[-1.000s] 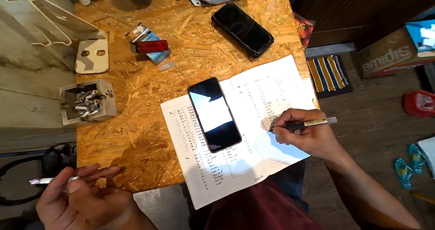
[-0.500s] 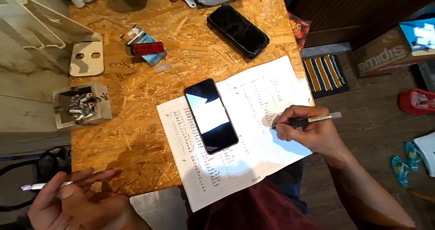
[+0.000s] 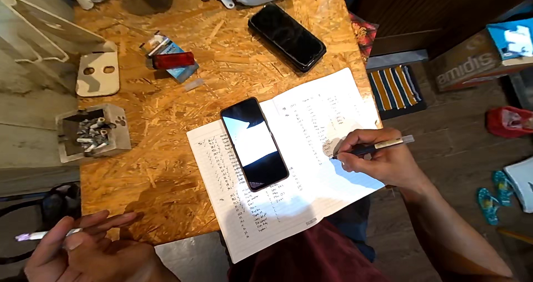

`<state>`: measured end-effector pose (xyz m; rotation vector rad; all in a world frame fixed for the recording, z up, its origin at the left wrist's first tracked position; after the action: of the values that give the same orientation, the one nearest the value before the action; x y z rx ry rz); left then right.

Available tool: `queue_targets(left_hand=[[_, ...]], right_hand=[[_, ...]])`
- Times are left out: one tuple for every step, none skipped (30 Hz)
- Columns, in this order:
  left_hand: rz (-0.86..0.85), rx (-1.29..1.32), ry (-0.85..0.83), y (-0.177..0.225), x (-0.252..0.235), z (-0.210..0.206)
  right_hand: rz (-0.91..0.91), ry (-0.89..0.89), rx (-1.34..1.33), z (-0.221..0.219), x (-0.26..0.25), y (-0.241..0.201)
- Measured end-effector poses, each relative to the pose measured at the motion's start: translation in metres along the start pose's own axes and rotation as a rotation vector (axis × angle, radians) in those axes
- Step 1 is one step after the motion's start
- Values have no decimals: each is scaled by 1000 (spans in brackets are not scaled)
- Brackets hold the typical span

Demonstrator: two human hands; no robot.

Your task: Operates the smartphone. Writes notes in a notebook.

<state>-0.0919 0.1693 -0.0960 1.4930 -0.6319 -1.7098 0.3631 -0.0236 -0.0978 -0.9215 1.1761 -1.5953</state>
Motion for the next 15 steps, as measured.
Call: queue_targets(left_hand=[[-4,-10,-2,2,0,-1],[-11,-13,-6,2,0,-1],[-15,-14,-4,4,-1,-1],[-18,-15,-2,4,-1,-2],[-17,-19,-3,3,0,-1],[-11,-35,-4,4,0,-1],[-5,-48,-7,3,0,-1],[-3,-52,-10,1,1,0],[-5,-53,-12,-1,2,1],[-10,-52,-12,-1,2,1],[-12,-47,-10,1,1,1],[-15,-42,-5,2,1,0],[-12,-45,-2,4,0,-1],[-9,-51,0,7,-1,-3],[-12,-52,-2,7,-1,-3]], right_hand=[[-1,2,4,0,0,0],[-4,5,10,0,0,0],[-6,4,13,0,0,0],[-5,2,12,0,0,-1],[-3,1,12,0,0,-1],[-4,2,14,0,0,-1],[-6,7,16,0,1,0],[-10,12,15,0,1,0],[-14,13,9,1,1,0],[-16,9,1,1,1,0],[-16,6,0,1,0,1],[-16,7,7,1,0,1],[-15,8,14,1,0,1],[-16,9,17,1,0,1],[-17,11,16,1,0,1]])
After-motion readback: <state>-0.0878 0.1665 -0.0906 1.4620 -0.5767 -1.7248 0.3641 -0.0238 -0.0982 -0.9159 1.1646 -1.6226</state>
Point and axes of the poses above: each hand's wrist, its own x-axis away from the middle knuckle, its own z-axis out of the back of the hand, y = z × x, the point moved 8 cm from there along -x, towards the middle knuckle, and after that the axes turned 7 degrees about -z, right-handed, at the moved point
